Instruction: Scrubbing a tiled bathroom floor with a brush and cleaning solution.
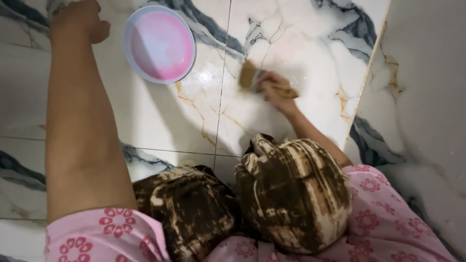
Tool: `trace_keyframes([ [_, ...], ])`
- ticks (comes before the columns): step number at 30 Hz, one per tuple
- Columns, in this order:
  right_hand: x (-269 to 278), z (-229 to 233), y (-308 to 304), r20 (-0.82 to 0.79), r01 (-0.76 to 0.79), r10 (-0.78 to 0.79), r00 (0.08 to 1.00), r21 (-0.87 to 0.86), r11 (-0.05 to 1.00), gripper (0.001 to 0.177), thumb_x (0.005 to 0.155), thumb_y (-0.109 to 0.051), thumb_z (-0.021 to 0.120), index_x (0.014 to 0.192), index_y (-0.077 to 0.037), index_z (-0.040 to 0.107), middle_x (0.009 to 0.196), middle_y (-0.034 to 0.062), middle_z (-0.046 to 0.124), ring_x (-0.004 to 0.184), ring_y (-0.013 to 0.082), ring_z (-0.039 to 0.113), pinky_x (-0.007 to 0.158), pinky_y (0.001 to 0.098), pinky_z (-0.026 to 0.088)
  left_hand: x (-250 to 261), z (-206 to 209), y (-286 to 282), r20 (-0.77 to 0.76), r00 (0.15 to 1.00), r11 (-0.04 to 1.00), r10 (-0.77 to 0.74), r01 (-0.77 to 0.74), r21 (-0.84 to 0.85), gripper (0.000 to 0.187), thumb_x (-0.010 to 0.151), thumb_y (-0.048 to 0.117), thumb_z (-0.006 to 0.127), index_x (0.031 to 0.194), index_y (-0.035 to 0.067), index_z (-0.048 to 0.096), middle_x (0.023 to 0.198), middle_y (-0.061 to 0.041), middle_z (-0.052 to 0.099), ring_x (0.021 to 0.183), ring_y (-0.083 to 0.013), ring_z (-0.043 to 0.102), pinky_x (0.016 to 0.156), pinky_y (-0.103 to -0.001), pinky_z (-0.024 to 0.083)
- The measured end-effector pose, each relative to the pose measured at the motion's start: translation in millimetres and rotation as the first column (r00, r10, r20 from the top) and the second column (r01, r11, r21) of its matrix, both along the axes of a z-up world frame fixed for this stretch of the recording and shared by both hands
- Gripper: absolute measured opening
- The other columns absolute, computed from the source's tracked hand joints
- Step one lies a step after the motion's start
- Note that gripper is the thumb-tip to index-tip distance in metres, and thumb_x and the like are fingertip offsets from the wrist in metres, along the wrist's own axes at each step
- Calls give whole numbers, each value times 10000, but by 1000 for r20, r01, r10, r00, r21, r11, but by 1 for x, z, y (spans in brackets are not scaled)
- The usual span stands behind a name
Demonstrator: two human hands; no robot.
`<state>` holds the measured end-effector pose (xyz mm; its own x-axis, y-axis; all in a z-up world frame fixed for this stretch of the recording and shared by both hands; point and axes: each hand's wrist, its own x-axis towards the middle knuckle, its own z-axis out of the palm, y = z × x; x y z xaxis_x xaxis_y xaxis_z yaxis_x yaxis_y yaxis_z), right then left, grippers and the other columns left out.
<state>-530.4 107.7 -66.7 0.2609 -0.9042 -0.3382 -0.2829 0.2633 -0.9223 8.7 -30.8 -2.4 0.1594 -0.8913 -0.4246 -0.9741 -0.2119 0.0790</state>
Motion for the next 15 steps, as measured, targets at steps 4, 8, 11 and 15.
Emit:
trace_keyframes([
  [4,-52,-37,-25,4,80,-80,997,-64,995,130,988,-96,576,1089,-108,657,938,29,700,663,114,626,554,245,524,-19,28,9,12,999,998,49,-49,26,495,950,283,698,1387,81,584,1352,-195,635,1186,-445,603,961,-562,493],
  [8,-128,-20,-38,-14,428,-429,903,-51,902,101,1048,-122,575,1041,-79,667,898,27,680,682,94,600,532,237,468,-10,30,23,65,997,998,48,-50,34,496,970,278,688,1420,98,579,1387,-184,614,1181,-456,601,932,-591,496],
  [11,-103,-43,-26,-25,304,-305,952,-32,952,105,1028,-115,571,1048,-70,665,870,39,697,640,104,577,544,255,464,-7,34,23,99,993,995,68,-75,67,523,966,266,680,1445,92,562,1403,-177,604,1174,-455,609,921,-596,504],
  [15,9,9,4,125,-117,167,978,-330,937,84,1034,-54,609,1099,-38,661,916,60,691,822,116,647,719,283,538,-14,14,12,134,986,988,99,-114,108,477,987,297,636,1403,70,588,1346,-220,618,1174,-451,603,935,-588,494],
])
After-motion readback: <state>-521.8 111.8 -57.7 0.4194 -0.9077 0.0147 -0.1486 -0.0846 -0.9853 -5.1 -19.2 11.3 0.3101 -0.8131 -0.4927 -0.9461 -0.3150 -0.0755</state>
